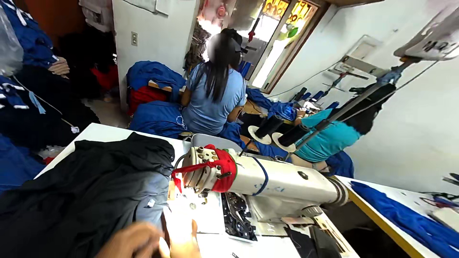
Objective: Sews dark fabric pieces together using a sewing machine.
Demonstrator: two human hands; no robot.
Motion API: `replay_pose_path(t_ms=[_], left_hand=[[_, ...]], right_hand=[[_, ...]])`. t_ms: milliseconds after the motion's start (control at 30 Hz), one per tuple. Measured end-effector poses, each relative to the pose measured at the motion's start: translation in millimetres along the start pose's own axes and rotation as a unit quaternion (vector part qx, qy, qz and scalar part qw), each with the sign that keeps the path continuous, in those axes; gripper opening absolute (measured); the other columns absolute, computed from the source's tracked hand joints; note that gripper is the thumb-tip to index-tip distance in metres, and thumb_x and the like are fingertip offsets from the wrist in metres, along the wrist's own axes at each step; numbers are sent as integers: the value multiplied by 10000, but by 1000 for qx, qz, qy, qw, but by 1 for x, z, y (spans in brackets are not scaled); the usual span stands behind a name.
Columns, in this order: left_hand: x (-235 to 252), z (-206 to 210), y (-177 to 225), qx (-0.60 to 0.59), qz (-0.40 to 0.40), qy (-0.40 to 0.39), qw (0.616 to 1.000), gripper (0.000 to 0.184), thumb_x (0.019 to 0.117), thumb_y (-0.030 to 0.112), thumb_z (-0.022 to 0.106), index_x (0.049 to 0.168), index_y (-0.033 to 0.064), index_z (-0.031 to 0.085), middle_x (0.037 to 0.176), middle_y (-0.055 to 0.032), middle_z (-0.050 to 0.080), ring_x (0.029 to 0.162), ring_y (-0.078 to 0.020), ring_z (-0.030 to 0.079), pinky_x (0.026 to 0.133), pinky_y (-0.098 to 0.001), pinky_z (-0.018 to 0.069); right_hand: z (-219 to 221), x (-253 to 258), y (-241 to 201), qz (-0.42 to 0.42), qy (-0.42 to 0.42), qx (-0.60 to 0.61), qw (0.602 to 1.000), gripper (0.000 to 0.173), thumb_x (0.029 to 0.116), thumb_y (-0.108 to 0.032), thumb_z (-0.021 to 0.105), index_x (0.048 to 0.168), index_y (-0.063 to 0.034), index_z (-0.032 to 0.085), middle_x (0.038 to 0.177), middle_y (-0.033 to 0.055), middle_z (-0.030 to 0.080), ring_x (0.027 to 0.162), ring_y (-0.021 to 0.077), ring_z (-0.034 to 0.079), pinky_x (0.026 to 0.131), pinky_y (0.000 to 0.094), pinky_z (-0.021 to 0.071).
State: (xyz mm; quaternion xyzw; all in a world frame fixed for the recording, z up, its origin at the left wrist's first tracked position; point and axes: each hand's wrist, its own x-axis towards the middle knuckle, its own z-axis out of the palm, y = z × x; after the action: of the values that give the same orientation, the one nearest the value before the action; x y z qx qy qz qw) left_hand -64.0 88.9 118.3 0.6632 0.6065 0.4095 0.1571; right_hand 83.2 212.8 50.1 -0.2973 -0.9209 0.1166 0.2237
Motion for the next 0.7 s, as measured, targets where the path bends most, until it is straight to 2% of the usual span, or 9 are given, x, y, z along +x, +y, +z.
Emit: replay_pose_path(t_ms=[67, 133, 233, 333, 367, 400, 467, 533, 700], left_hand=[[48, 23, -41, 124, -29, 100, 987, 289, 989, 137, 494, 1041, 24, 755, 1115, -115, 742, 1082, -244, 707, 955, -433, 567], [77, 37, -66, 148, -60, 70, 985, 260, 999, 124, 532, 1128, 20, 732, 1158, -135, 722, 1156, -278, 670, 1025, -460, 520], [88, 54, -83, 188, -96, 3, 977, 339, 1010, 258, 575, 1245, 49, 702, 1262, -154, 683, 1289, -318, 580, 1131, -481, 412], [84, 65, -89, 268, -111, -57, 955, 462, 1049, 362, 454, 1446, 169, 591, 1455, -130, 580, 1424, -339, 452, 1198, -524, 285], [83, 68, -90, 286, -106, -57, 951, 472, 1052, 368, 426, 1468, 199, 571, 1463, -134, 571, 1414, -347, 461, 1189, -543, 289], [80, 71, -93, 300, -84, -38, 949, 471, 1042, 360, 421, 1447, 201, 599, 1428, -153, 597, 1369, -367, 508, 1156, -571, 328], [77, 78, -94, 316, -65, -11, 946, 475, 1029, 379, 410, 1417, 216, 631, 1387, -144, 627, 1309, -357, 559, 1127, -572, 357], [75, 83, -92, 335, -76, -14, 939, 495, 1030, 389, 389, 1451, 232, 596, 1414, -139, 612, 1330, -349, 549, 1153, -576, 324], [75, 91, -84, 370, -92, -20, 924, 529, 1029, 376, 350, 1467, 190, 580, 1445, -189, 575, 1345, -396, 529, 1135, -645, 310]], right_hand=[[6, 4, 2, -2, -40, -8, 999, 710, 948, -610, 540, 1403, -71, 626, 1517, 142, 533, 1389, 417, 496, 1074, 723, 350], [9, 2, 11, -16, -62, 1, 998, 735, 883, -660, 606, 1331, -82, 679, 1518, 141, 532, 1385, 426, 494, 1065, 745, 330], [3, -6, 23, -28, -89, -8, 996, 726, 831, -707, 625, 1243, -117, 722, 1515, 125, 538, 1375, 413, 506, 1033, 738, 352], [-13, -8, 30, -17, -150, -5, 989, 699, 832, -731, 611, 1174, -135, 739, 1517, 67, 545, 1367, 370, 518, 1045, 714, 335], [-17, -9, 32, -15, -153, -1, 988, 691, 821, -734, 623, 1162, -146, 745, 1483, 54, 580, 1336, 362, 544, 1037, 706, 345], [-20, -12, 34, -13, -147, 6, 989, 697, 806, -731, 644, 1188, -156, 737, 1439, 47, 616, 1314, 365, 557, 1029, 707, 350], [-23, -17, 37, -11, -129, 17, 991, 806, 769, -738, 674, 1346, -176, 664, 1428, 41, 621, 1318, 385, 541, 1031, 720, 339], [-24, -21, 41, -12, -129, 1, 992, 963, 745, -802, 643, 1491, -199, 549, 1472, 34, 587, 1334, 398, 519, 1040, 726, 332], [-28, -27, 46, -36, -142, -27, 989, 997, 721, -835, 625, 1480, -190, 569, 1531, 21, 535, 1398, 400, 472, 1069, 727, 309]])
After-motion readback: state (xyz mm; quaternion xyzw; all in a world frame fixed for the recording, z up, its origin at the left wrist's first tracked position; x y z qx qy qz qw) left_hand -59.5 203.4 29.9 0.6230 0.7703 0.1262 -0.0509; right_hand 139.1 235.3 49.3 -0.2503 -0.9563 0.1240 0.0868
